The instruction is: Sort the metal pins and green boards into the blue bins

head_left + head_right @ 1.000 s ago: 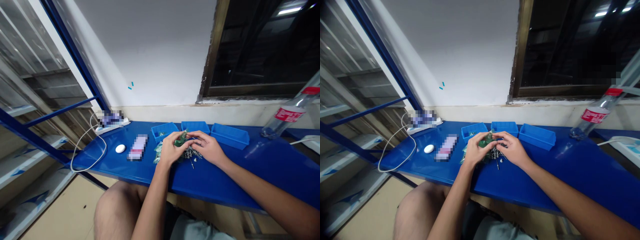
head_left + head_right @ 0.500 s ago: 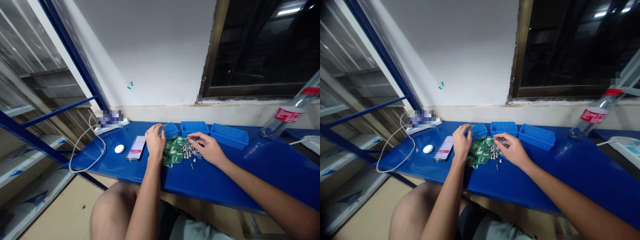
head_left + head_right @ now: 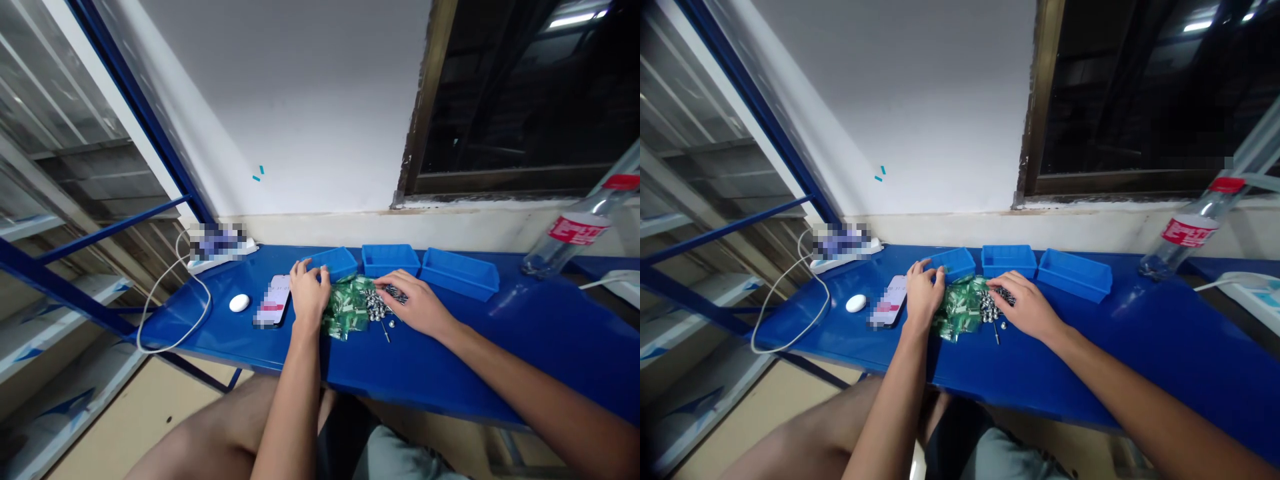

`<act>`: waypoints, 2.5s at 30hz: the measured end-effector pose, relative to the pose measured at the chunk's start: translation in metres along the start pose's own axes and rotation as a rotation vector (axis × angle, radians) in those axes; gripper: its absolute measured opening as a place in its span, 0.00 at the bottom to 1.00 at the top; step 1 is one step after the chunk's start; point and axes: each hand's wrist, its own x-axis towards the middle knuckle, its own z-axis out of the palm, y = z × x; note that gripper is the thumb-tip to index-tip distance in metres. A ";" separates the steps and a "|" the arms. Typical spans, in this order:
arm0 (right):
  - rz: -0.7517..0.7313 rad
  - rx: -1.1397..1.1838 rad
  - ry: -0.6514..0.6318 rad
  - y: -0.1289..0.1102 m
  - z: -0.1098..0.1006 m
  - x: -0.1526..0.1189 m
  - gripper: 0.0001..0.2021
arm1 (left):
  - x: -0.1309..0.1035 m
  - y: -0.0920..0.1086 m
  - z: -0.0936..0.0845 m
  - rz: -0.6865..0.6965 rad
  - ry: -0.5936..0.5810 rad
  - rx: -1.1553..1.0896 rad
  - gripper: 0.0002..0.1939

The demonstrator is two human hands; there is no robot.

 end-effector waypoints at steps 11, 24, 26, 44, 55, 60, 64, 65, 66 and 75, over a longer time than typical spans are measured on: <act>-0.039 -0.112 -0.137 0.031 0.013 0.000 0.11 | -0.009 0.023 -0.013 0.027 -0.003 -0.079 0.10; 0.032 -0.100 -0.040 0.026 0.011 0.003 0.08 | -0.013 0.037 -0.012 0.144 -0.012 -0.196 0.09; 0.025 -0.119 -0.044 0.028 0.009 0.003 0.08 | -0.013 0.037 -0.011 0.148 -0.009 -0.188 0.09; -0.191 -0.187 -0.195 0.022 -0.002 0.007 0.07 | -0.012 0.050 -0.010 0.296 -0.107 -0.224 0.12; -0.216 -0.269 -0.289 0.027 0.004 0.011 0.10 | 0.017 0.091 0.022 0.517 -0.328 -0.251 0.14; -0.251 -0.278 -0.280 0.023 0.008 0.017 0.10 | 0.011 0.074 0.030 0.477 -0.330 -0.239 0.13; -0.252 -0.323 -0.292 0.023 0.013 0.021 0.10 | 0.006 0.069 0.028 0.422 -0.315 -0.280 0.13; -0.250 -0.320 -0.293 0.024 0.013 0.021 0.10 | 0.005 0.069 0.027 0.415 -0.321 -0.284 0.13; -0.245 -0.308 -0.291 0.025 0.014 0.022 0.10 | 0.004 0.068 0.026 0.407 -0.328 -0.286 0.14; -0.205 -0.166 -0.239 0.022 0.015 0.025 0.08 | 0.004 0.067 0.025 0.342 -0.358 -0.287 0.14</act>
